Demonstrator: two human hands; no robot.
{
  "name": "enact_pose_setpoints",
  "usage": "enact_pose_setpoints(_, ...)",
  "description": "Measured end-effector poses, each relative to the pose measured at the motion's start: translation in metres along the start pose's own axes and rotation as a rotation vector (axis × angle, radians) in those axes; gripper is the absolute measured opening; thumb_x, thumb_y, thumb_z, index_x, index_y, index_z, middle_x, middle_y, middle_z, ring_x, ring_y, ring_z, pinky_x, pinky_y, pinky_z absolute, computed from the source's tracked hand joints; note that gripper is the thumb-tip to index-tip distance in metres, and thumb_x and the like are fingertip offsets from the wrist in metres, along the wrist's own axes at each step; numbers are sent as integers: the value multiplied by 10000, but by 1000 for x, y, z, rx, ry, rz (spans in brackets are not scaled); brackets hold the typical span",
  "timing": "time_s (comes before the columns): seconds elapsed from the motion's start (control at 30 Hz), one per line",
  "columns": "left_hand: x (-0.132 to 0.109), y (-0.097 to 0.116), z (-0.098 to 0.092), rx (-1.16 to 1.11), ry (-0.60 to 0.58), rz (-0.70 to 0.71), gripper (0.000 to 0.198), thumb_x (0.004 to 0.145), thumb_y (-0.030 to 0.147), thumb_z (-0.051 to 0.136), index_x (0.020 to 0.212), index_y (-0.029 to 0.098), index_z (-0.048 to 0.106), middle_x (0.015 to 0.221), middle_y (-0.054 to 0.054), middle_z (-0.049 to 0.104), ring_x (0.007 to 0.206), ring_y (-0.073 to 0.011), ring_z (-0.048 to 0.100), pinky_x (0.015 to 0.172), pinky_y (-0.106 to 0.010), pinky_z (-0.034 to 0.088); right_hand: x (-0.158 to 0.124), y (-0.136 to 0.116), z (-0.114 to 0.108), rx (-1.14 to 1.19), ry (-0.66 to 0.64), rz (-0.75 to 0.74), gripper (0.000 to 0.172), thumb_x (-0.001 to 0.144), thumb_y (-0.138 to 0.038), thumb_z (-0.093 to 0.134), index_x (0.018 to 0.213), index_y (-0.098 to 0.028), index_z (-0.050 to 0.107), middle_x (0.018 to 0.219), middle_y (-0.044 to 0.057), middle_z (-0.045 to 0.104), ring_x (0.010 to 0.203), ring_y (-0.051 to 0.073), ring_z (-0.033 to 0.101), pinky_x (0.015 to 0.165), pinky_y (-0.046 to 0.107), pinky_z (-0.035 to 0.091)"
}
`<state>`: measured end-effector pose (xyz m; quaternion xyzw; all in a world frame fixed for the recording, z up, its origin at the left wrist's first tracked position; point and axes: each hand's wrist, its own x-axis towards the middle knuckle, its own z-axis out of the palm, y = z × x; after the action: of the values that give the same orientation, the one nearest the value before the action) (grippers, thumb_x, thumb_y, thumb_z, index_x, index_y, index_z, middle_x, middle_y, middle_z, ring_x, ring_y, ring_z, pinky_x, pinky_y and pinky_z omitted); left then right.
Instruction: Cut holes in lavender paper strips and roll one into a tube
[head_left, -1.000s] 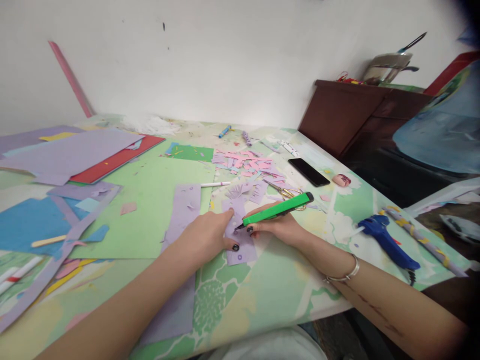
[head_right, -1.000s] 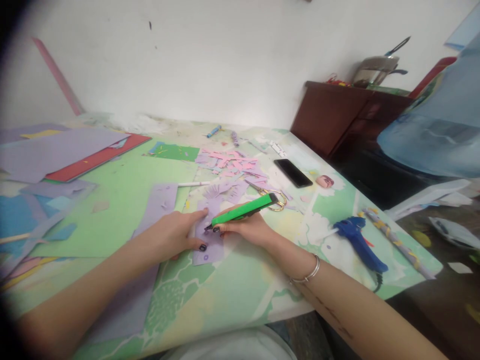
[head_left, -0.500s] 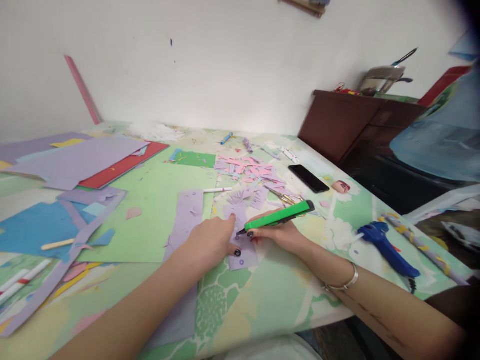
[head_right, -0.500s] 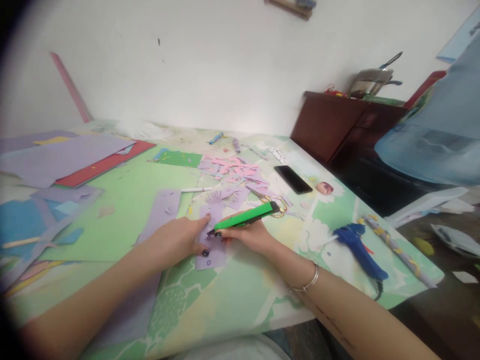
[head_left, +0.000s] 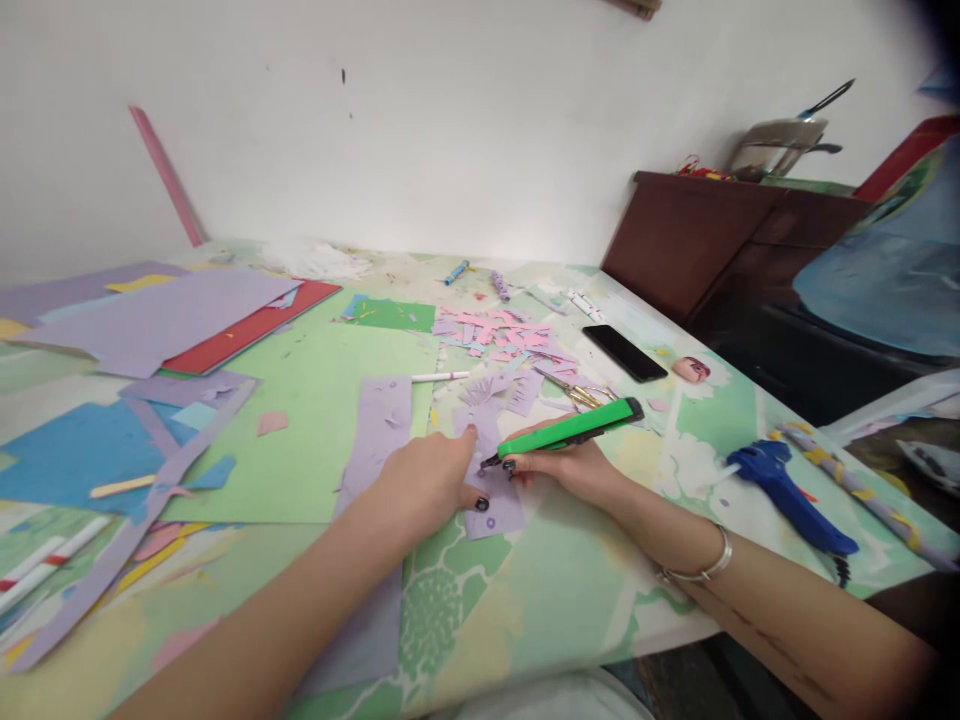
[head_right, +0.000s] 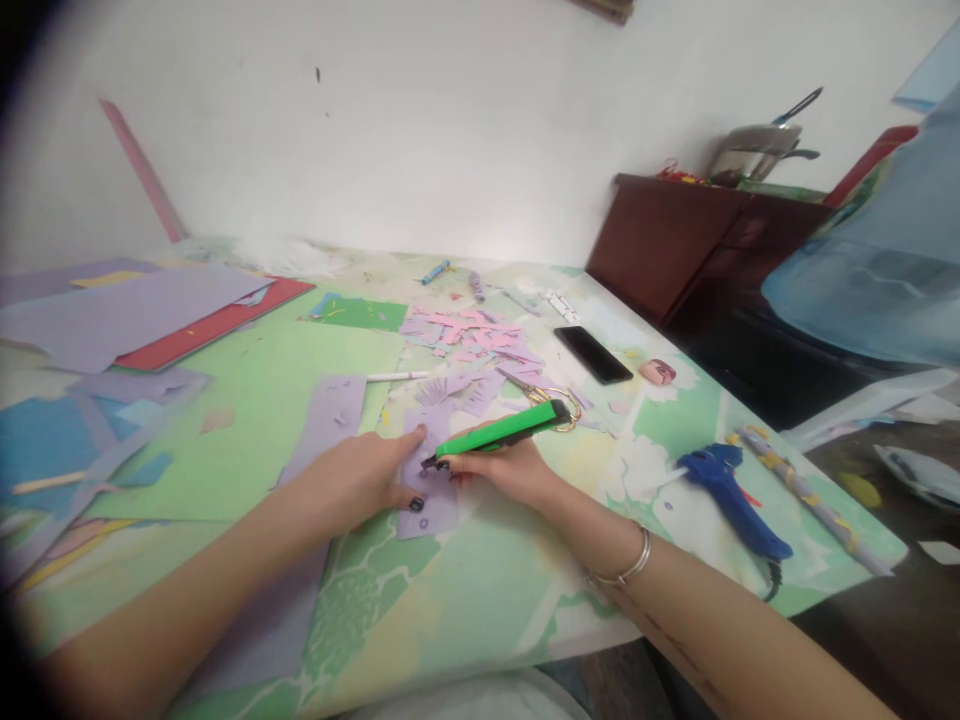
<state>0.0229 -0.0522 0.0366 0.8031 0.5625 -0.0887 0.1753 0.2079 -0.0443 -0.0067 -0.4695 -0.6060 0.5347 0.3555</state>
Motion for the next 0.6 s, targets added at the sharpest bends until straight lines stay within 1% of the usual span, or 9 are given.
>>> enact_pose_setpoints(0.13,0,-1,1,4,0,-4,687,753,386,609,1353,165,356,1123,-199,606,1021,-342,583,765,-381,454,0,2,-1,-2,-6,-20,228,630,-368,752,679,-152,698,561,24,631,541,154,572,566,288,480)
enact_pose_setpoints(0.27,0,-2,2,3,7,-4,644,754,389,601,1325,184,385,1098,-176,620,1012,-321,588,765,-359,450,0,2,-1,5,-9,-17,233,636,-375,749,680,-151,701,564,24,635,543,157,574,573,295,481)
enact_pose_setpoints(0.43,2,-5,7,-9,22,-2,620,740,398,603,1294,191,417,1093,-173,623,1004,-329,590,752,-363,450,-1,2,0,-8,-11,-15,239,643,-383,744,658,-150,693,564,25,633,543,153,572,578,289,479)
enact_pose_setpoints(0.53,6,-10,11,-49,73,21,613,706,414,618,1262,213,454,1082,-147,632,984,-318,598,730,-348,449,-1,2,0,-18,5,-12,249,637,-392,746,647,-151,687,547,23,623,529,150,565,564,288,476)
enact_pose_setpoints(0.6,11,-15,12,-88,113,40,626,656,437,652,1225,235,489,1062,-117,643,955,-299,607,697,-322,448,-1,3,0,-21,20,-14,254,632,-395,749,640,-150,683,546,25,621,536,156,569,567,291,476)
